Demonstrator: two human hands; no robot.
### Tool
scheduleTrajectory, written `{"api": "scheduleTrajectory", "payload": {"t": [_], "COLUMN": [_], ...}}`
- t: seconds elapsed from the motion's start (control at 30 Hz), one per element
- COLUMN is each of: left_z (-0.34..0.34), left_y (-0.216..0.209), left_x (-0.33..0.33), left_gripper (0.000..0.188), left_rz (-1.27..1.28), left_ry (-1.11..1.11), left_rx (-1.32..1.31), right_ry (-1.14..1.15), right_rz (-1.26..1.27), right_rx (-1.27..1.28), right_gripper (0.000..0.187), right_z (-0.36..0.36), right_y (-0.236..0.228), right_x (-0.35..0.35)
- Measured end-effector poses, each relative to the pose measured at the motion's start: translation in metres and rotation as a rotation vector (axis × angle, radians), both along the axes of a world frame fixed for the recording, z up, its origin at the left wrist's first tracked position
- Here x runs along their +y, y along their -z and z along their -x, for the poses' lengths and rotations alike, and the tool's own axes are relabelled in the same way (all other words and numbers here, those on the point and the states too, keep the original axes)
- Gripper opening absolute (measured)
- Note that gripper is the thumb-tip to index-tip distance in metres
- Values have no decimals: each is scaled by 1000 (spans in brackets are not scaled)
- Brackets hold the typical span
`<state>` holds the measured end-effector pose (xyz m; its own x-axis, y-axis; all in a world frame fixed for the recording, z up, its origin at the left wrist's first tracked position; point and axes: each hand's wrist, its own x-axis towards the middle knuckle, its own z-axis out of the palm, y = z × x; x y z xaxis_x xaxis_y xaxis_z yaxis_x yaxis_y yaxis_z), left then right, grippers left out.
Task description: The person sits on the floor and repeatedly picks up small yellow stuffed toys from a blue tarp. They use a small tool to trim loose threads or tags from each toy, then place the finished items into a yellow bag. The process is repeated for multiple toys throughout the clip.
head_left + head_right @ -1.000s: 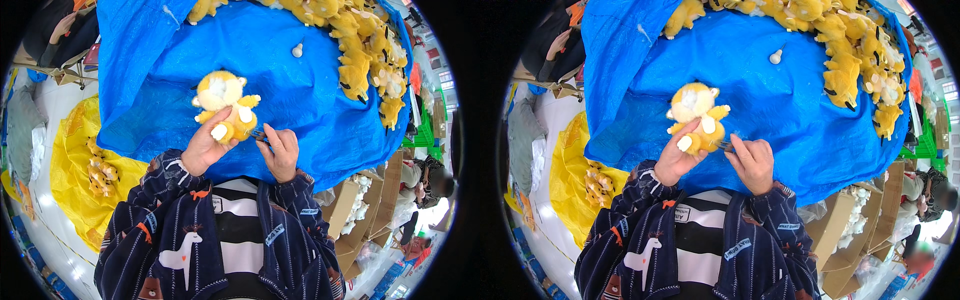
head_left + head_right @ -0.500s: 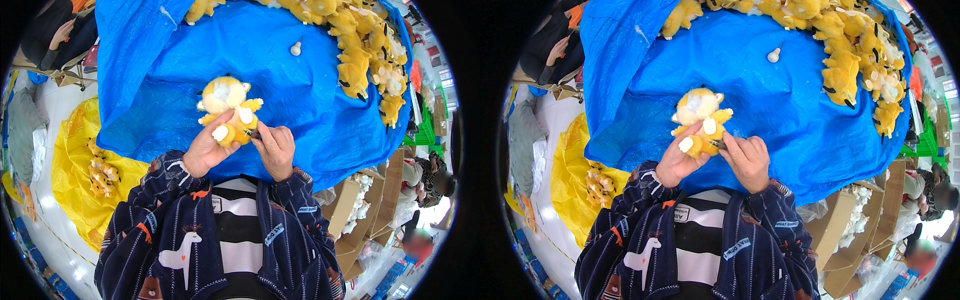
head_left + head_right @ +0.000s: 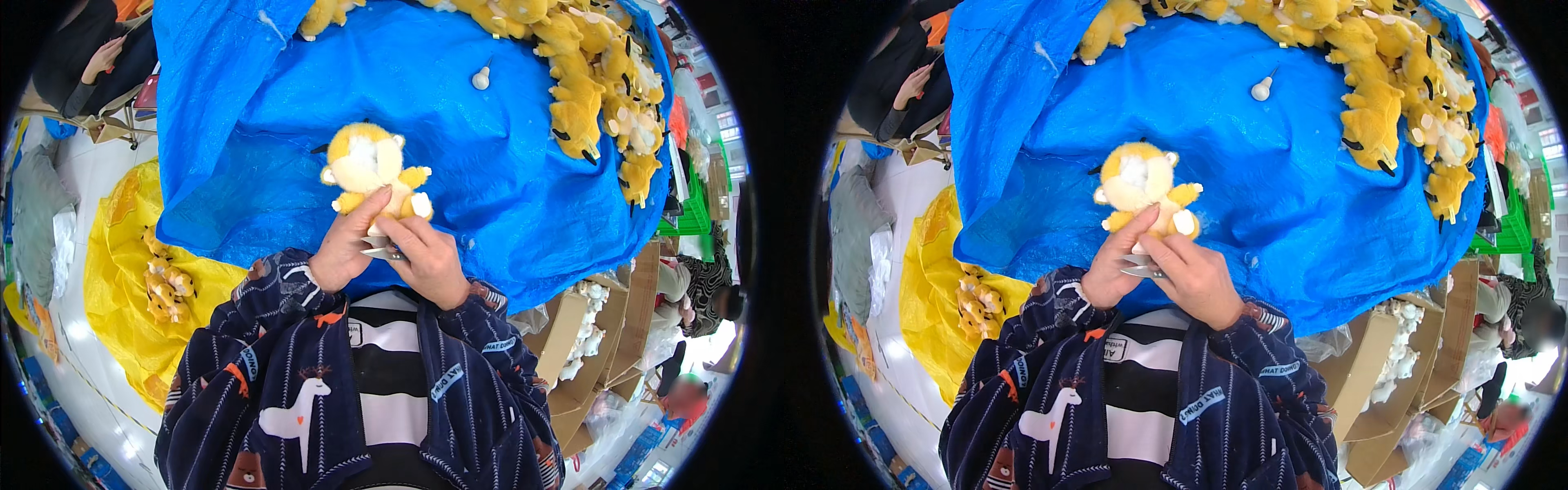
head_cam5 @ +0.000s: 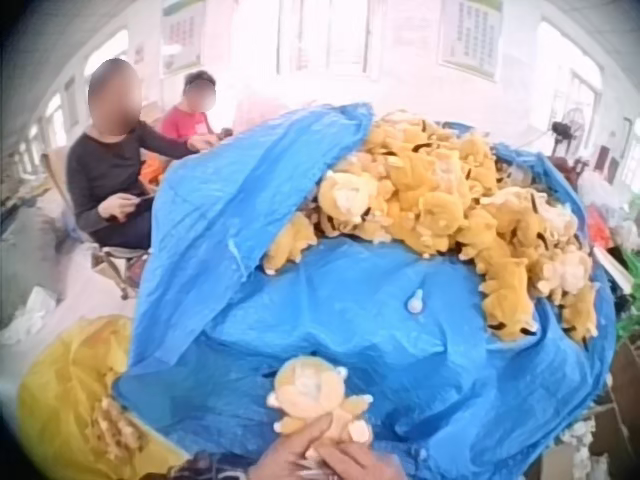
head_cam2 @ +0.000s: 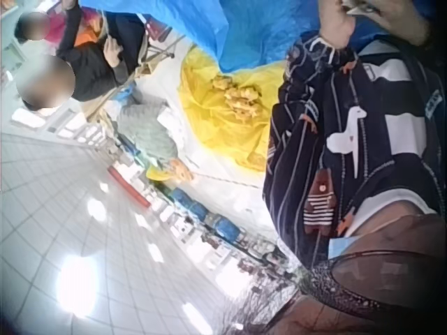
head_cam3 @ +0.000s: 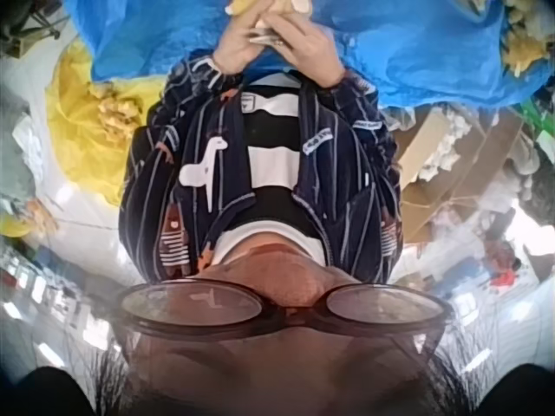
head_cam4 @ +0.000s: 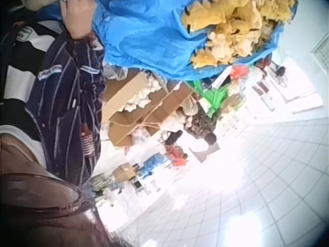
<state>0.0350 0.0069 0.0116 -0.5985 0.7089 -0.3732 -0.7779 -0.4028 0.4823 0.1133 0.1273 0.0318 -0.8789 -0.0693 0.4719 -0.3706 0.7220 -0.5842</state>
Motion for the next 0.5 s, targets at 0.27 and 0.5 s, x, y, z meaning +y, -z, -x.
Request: {"api": "scheduleTrajectory", "payload": {"t": [0.27,0.5], "left_z": [-1,-5], "left_y": [-10,-3], "left_x": [-8,-6], "left_gripper": [38,39], "left_rz": [82,84], "left_ry": [-23,-71], "left_rx": [137,238], "right_ry": [27,15], "right_rz": [58,-18], "right_rx": [-152,-261], "right_gripper": [42,36], "right_z": [-4,-6], "right_y": [-12,-11], "right_x": [-7,-4]}}
